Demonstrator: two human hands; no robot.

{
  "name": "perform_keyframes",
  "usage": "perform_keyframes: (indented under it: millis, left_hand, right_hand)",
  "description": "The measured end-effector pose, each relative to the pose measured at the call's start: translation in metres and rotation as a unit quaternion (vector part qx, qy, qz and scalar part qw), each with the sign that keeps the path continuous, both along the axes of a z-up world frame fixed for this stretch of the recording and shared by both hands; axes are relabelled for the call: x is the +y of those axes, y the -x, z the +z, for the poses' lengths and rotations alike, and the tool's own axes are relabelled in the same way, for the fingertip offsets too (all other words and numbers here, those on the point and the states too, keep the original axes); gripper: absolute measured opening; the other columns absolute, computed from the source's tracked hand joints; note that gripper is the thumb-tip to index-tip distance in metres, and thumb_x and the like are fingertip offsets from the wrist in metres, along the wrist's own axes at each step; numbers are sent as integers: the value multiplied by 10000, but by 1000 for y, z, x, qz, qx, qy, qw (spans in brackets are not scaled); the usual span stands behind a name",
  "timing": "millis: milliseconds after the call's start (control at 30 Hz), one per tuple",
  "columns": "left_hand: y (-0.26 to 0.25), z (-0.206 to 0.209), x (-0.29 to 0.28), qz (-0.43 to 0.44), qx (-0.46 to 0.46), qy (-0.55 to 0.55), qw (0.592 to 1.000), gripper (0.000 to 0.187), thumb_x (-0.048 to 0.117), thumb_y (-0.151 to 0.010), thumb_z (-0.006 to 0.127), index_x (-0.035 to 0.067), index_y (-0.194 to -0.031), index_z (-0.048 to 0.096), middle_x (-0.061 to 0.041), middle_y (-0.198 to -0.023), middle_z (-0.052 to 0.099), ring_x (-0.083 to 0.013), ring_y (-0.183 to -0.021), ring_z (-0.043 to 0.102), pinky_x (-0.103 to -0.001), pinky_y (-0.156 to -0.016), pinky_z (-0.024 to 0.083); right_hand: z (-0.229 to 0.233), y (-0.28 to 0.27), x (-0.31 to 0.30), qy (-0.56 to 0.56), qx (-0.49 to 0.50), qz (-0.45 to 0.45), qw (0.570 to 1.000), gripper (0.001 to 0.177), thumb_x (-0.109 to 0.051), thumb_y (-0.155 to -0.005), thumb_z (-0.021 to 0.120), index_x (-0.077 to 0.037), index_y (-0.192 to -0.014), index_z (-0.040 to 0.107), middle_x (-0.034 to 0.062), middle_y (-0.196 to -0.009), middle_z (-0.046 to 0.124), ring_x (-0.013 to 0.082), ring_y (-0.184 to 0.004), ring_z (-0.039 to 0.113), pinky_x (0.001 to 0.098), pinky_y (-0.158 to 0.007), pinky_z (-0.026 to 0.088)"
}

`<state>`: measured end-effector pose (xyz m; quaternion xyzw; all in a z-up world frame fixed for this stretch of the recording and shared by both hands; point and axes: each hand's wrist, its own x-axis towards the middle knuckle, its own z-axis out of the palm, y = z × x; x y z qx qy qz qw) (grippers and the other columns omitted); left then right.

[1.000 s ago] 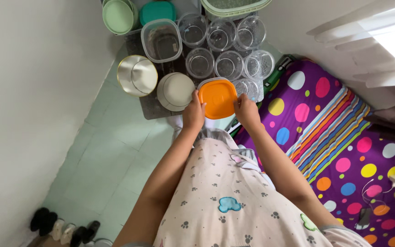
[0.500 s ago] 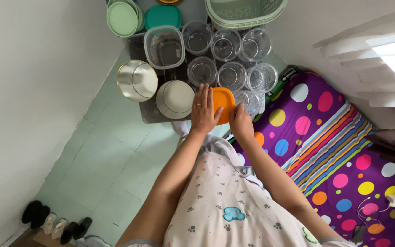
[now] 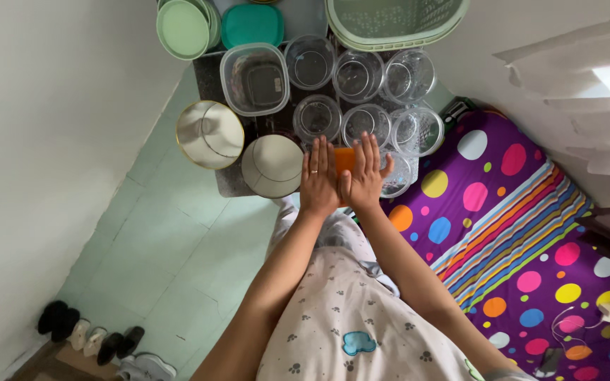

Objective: The person organizes various plastic containers and lids on a small table. They pick up containers, match lids, and stack them in a basket and tray. The person handles multiple containers with different colored lids and places them in an organized arrangement.

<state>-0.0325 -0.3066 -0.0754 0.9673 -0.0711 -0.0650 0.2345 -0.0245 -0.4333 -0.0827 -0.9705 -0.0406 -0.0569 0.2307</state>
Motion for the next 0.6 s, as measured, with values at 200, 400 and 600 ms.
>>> perform_keyframes:
  millis: [200, 400, 600]
  left_hand:
    - [0, -2, 0, -15, 11, -39, 999, 627, 323, -1107, 316, -71, -1593, 270, -237, -1689, 228, -334, -1598, 175, -520, -1291, 172]
    - [-3, -2, -2, -19, 19, -50, 998, 623, 293, -1085, 369, -38, -1602, 265, -207, -1695, 229, -318, -1595, 185, -508, -1283, 193]
    - [-4, -6, -2, -20, 35, -50, 998, 633, 284, -1066, 388, -23, -1604, 258, -171, -1696, 235, -298, -1588, 188, -500, -1282, 182]
  right_hand:
    - [17, -12, 3, 58, 121, 18, 991, 714, -483, -1058, 298, -63, -1635, 318, 123, -1714, 280, 264, -1605, 198, 590, -1236, -13]
    - [27, -23, 6, 73, 147, 28, 986, 745, -497, -1043, 342, -71, -1650, 276, 147, -1724, 228, 282, -1611, 154, 614, -1226, -54]
    - [28, -27, 7, 62, 195, 23, 979, 788, -500, -1015, 380, -47, -1647, 254, 133, -1730, 204, 278, -1611, 128, 614, -1228, -51]
